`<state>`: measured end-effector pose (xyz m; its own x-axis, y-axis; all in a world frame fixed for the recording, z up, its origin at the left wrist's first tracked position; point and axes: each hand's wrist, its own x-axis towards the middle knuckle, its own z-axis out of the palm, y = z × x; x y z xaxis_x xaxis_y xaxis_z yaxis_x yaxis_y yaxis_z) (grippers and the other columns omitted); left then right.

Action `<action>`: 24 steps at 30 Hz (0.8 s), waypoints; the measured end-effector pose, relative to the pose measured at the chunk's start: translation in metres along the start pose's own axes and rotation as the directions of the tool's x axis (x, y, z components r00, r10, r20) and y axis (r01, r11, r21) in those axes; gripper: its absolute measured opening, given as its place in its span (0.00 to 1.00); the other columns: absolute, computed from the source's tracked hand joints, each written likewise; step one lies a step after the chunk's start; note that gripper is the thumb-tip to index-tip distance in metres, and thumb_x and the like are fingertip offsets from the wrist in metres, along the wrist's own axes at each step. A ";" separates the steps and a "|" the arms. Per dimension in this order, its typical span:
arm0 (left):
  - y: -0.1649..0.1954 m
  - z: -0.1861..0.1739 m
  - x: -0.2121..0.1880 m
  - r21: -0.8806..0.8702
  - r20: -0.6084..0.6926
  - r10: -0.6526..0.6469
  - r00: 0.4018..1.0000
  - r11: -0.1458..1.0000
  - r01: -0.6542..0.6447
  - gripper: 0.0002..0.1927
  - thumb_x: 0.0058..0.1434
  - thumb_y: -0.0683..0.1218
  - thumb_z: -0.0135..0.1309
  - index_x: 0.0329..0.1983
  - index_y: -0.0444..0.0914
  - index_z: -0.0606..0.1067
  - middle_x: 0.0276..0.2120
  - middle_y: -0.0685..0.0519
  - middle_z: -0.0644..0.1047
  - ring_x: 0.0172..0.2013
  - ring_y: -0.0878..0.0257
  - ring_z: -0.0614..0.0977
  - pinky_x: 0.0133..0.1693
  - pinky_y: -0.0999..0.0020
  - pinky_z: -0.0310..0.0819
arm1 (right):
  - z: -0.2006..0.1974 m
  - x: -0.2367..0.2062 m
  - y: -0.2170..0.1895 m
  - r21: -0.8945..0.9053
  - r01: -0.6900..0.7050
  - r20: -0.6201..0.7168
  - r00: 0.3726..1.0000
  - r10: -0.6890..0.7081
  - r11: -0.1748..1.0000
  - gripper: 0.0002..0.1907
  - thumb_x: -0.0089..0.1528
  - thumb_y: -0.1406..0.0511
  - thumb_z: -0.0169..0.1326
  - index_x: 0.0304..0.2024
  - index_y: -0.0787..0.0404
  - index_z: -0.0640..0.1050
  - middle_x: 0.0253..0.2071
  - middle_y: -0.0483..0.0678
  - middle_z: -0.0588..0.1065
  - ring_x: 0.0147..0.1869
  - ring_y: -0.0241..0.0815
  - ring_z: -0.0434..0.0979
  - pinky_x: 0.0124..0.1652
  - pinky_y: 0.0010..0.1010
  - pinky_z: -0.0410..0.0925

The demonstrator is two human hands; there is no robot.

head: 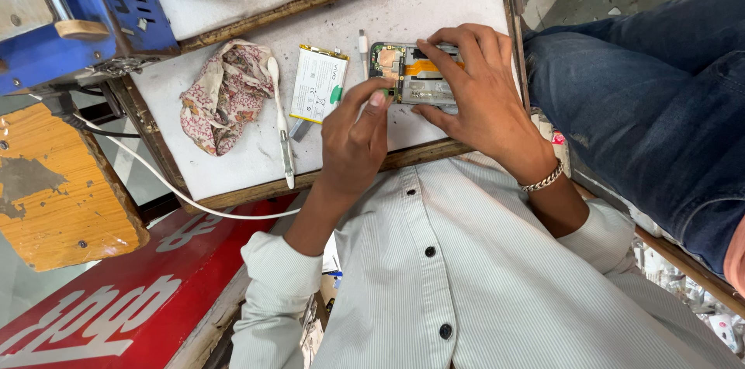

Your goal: The person removes the back cover of a smartphone, disconnects the battery, and uses a screwdriver to unscrew components on the motherboard. The person then places the phone on the workbench and continues to unscrew parts of the motherboard.

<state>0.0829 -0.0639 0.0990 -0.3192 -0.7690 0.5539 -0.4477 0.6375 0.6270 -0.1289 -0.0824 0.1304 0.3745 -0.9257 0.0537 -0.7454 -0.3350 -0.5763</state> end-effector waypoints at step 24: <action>0.008 0.006 0.002 -0.022 -0.054 -0.063 0.997 0.998 0.062 0.41 0.68 0.26 0.55 0.74 0.48 0.52 0.51 0.39 0.75 0.46 0.47 0.83 0.42 0.59 0.81 | -0.005 0.003 -0.006 -0.003 0.022 -0.026 0.999 -0.022 1.000 0.37 0.55 0.59 0.71 0.64 0.62 0.75 0.62 0.52 0.68 0.68 0.55 0.61 0.66 0.47 0.55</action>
<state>0.0739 -0.0605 0.1023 -0.2447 -0.8040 0.5419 -0.4482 0.5894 0.6721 -0.1262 -0.0837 0.1384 0.3764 -0.9222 0.0882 -0.7384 -0.3561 -0.5727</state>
